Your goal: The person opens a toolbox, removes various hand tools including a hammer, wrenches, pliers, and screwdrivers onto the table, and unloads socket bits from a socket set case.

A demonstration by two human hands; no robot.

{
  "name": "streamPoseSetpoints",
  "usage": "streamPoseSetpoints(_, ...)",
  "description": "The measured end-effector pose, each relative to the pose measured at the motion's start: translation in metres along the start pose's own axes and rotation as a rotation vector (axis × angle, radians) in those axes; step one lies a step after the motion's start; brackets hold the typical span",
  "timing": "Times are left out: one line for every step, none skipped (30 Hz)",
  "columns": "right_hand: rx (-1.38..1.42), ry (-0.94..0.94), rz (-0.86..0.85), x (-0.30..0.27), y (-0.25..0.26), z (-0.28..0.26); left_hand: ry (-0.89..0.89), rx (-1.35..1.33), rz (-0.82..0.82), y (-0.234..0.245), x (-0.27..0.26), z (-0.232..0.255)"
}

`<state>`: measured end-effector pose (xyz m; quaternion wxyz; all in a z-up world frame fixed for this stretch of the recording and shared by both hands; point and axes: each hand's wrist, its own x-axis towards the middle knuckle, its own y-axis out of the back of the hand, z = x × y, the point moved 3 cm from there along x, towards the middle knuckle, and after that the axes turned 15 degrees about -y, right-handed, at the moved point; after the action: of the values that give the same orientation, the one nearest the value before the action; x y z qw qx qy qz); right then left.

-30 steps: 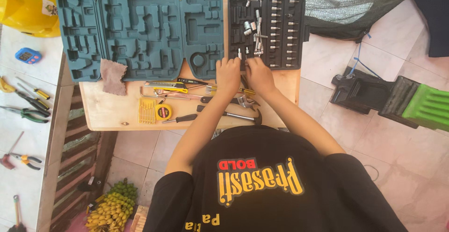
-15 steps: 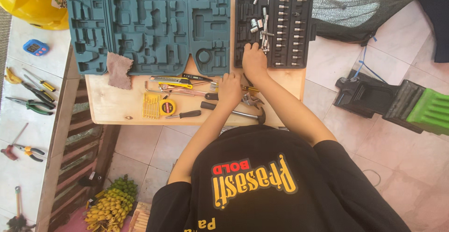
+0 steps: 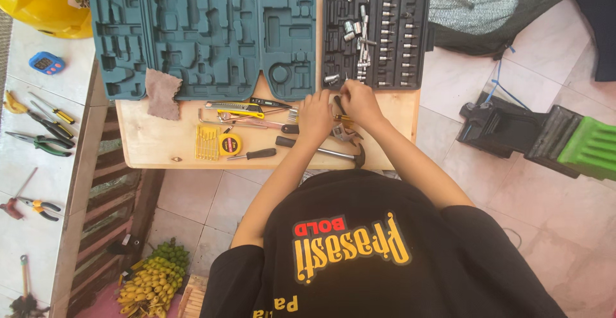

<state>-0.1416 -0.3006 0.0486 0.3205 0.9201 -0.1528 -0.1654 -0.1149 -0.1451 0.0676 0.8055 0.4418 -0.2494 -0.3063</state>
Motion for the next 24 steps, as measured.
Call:
streamPoseSetpoints(-0.001, 0.001, 0.001, -0.004, 0.001, -0.001, -0.008, 0.002, 0.01, 0.001, 0.002, 0.0)
streamPoseSetpoints(-0.022, -0.001, 0.023, -0.007, 0.003, -0.001, -0.016, 0.004, 0.019, 0.001, 0.005, -0.001)
streamPoseSetpoints(-0.044, -0.004, 0.047, -0.007, 0.006, -0.002, -0.019, 0.003, 0.02, 0.001, 0.009, -0.001)
streamPoseSetpoints(-0.044, -0.004, 0.05, -0.003, 0.007, -0.002, -0.035, 0.029, 0.041, 0.002, 0.013, -0.002)
streamPoseSetpoints(-0.076, -0.014, 0.097, 0.002, 0.007, -0.003, -0.049, 0.054, 0.06, 0.003, 0.015, -0.002)
streamPoseSetpoints(-0.107, -0.023, 0.144, 0.007, 0.007, -0.003, -0.051, 0.053, 0.059, 0.001, 0.019, -0.003)
streamPoseSetpoints(-0.107, -0.026, 0.145, 0.012, 0.004, -0.002, -0.077, 0.086, 0.097, 0.001, 0.025, -0.006)
streamPoseSetpoints(-0.211, 0.013, 0.144, 0.018, 0.0, -0.001, -0.102, 0.118, 0.136, 0.001, 0.03, -0.008)
streamPoseSetpoints(-0.315, 0.053, 0.143, 0.025, -0.005, 0.001, -0.104, 0.118, 0.135, -0.002, 0.035, -0.011)
streamPoseSetpoints(-0.315, 0.051, 0.144, 0.032, -0.01, 0.004, -0.125, 0.112, 0.126, -0.005, 0.04, -0.013)
streamPoseSetpoints(-0.413, 0.017, 0.099, 0.039, -0.018, 0.008, -0.147, 0.107, 0.119, -0.009, 0.044, -0.015)
streamPoseSetpoints(-0.511, -0.017, 0.054, 0.045, -0.025, 0.012, -0.15, 0.106, 0.119, -0.011, 0.047, -0.018)
streamPoseSetpoints(-0.512, -0.018, 0.055, 0.05, -0.028, 0.014, -0.154, 0.111, 0.113, -0.015, 0.049, -0.019)
streamPoseSetpoints(-0.514, -0.059, 0.045, 0.053, -0.03, 0.016, -0.158, 0.116, 0.106, -0.017, 0.05, -0.021)
streamPoseSetpoints(-0.515, -0.098, 0.034, 0.055, -0.031, 0.015, -0.159, 0.116, 0.106, -0.019, 0.051, -0.022)
streamPoseSetpoints(-0.515, -0.099, 0.034, 0.052, -0.029, 0.013, -0.136, 0.111, 0.07, -0.021, 0.051, -0.024)
streamPoseSetpoints(-0.393, -0.134, 0.022, 0.049, -0.024, 0.011, -0.113, 0.108, 0.034, -0.023, 0.052, -0.026)
streamPoseSetpoints(-0.271, -0.169, 0.01, 0.047, -0.02, 0.008, -0.113, 0.109, 0.036, -0.024, 0.053, -0.027)
streamPoseSetpoints(-0.272, -0.167, 0.006, 0.045, -0.017, 0.004, -0.123, 0.102, 0.058, -0.024, 0.052, -0.027)
streamPoseSetpoints(-0.273, -0.152, -0.015, 0.044, -0.015, 0.001, -0.134, 0.095, 0.08, -0.024, 0.05, -0.026)
streamPoseSetpoints(-0.273, -0.139, -0.035, 0.043, -0.014, -0.002, -0.132, 0.096, 0.08, -0.025, 0.049, -0.026)
streamPoseSetpoints(-0.273, -0.137, -0.036, 0.042, -0.014, -0.003, -0.121, 0.085, 0.078, -0.026, 0.048, -0.026)
streamPoseSetpoints(-0.295, -0.153, -0.065, 0.044, -0.015, -0.003, -0.114, 0.074, 0.078, -0.026, 0.05, -0.027)
streamPoseSetpoints(-0.317, -0.169, -0.093, 0.047, -0.017, -0.001, -0.115, 0.076, 0.081, -0.027, 0.051, -0.028)
